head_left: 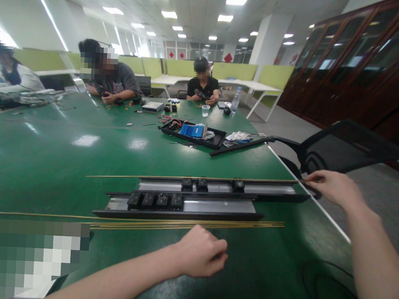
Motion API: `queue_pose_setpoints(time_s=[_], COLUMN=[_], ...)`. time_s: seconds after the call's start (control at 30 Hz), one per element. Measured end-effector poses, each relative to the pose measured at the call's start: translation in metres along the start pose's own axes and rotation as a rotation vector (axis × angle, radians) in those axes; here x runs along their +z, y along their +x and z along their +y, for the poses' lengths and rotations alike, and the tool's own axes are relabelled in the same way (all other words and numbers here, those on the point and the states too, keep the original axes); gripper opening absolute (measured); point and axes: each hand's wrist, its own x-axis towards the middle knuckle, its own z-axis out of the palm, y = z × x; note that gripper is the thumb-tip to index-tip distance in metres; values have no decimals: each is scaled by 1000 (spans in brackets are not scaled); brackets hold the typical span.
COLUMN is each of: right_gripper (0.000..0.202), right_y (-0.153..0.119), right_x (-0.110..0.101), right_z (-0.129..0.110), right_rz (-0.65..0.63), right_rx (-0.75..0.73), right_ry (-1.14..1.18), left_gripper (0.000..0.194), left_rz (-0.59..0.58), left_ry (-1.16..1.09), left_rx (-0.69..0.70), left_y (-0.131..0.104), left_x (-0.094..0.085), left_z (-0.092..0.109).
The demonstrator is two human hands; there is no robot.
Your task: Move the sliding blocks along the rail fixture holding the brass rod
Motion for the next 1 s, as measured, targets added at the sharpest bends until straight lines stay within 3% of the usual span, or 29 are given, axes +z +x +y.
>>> queue_pose_setpoints(time_s=[0.2, 0.4, 1.0], right_gripper=[35, 33, 33], right_y=[-3, 2, 9], right_x=[-3, 5, 17], right_z=[-2, 9, 31], right_rz=[5, 64, 111], right_rx=[51, 33, 187], right_ry=[18, 51, 11], left_gripper=[20, 20, 20], left_rz=[-2, 1, -13], left_ry=[5, 4, 7], left_rx=[1, 6, 2], left_y=[0, -1, 0], left_x=[0, 0, -2], left_z=[0, 0, 1])
